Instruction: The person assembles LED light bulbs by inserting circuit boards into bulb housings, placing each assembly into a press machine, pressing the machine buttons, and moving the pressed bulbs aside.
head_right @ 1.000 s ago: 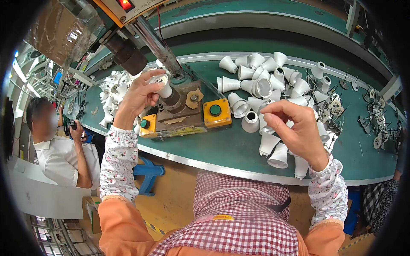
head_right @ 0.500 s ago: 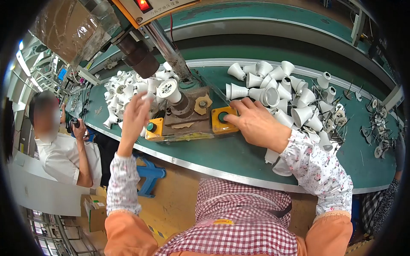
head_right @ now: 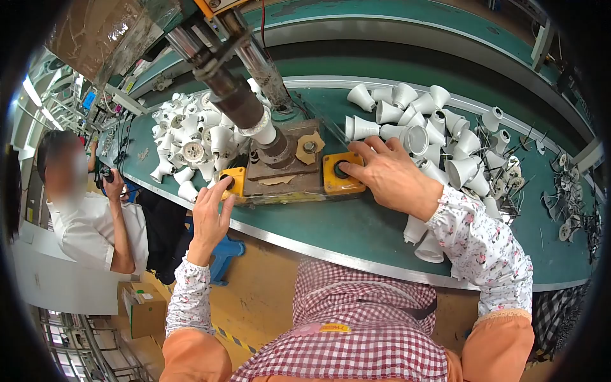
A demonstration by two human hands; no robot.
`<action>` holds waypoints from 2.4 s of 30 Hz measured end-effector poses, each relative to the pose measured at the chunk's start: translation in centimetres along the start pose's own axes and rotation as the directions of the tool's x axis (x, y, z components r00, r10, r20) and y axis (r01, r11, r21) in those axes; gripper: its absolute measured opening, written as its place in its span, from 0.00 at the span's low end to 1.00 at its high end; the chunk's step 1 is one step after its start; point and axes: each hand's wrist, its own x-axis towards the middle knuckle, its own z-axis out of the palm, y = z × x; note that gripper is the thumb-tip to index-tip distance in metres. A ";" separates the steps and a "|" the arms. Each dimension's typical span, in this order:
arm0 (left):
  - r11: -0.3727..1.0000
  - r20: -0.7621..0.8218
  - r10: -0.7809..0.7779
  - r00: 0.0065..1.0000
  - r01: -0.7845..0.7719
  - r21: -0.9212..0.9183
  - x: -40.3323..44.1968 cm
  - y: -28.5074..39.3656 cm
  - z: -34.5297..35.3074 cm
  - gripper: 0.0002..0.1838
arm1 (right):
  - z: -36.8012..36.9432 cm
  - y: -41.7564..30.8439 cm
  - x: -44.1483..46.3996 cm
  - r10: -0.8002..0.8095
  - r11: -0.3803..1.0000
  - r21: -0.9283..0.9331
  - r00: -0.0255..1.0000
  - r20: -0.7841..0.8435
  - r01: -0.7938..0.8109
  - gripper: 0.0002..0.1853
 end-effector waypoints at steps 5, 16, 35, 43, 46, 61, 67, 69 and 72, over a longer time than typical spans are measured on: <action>0.998 0.001 -0.021 1.000 0.021 0.052 0.3 0.1 -0.1 0.22 | -0.2 0.1 -0.1 0.003 1.000 0.004 1.000 -0.003 -0.003 0.28; 0.556 -0.155 -0.413 0.898 0.114 -0.823 12.8 4.3 3.4 0.41 | -6.7 -0.7 -4.8 0.108 0.979 0.197 0.960 -0.258 -0.057 0.28; 0.900 0.012 -0.345 0.938 0.327 0.287 17.7 -18.2 0.6 0.24 | -7.5 20.0 -28.2 0.867 0.482 0.287 0.401 -0.297 -0.828 0.20; 1.000 -0.278 -0.030 0.960 0.027 -0.013 12.4 -1.7 -0.5 0.07 | 1.3 31.5 -26.3 0.885 0.436 0.462 0.276 -0.374 -0.772 0.19; 0.962 -0.188 0.047 0.981 -0.095 -0.255 10.5 7.2 -0.4 0.05 | -0.6 31.2 -23.8 0.861 0.501 0.479 0.356 -0.364 -0.721 0.15; -0.659 0.387 0.236 0.891 0.439 -0.610 8.3 27.3 8.5 0.15 | -2.9 -1.3 -13.4 -0.079 0.997 -0.046 0.702 -0.708 0.065 0.21; -0.290 0.301 0.031 0.953 0.297 -0.910 7.0 24.5 9.1 0.13 | -10.2 -7.2 -18.0 0.206 0.747 0.455 0.483 -0.851 0.484 0.10; -0.270 0.286 0.023 0.958 0.282 -0.921 6.1 24.1 9.6 0.13 | -12.1 -10.5 -22.2 0.048 0.612 0.079 0.062 -0.997 0.787 0.08; -0.214 0.290 -0.001 0.957 0.283 -0.935 4.9 24.1 9.8 0.13 | -13.7 -12.1 -23.5 -0.118 0.469 -0.260 -0.232 -0.965 0.844 0.05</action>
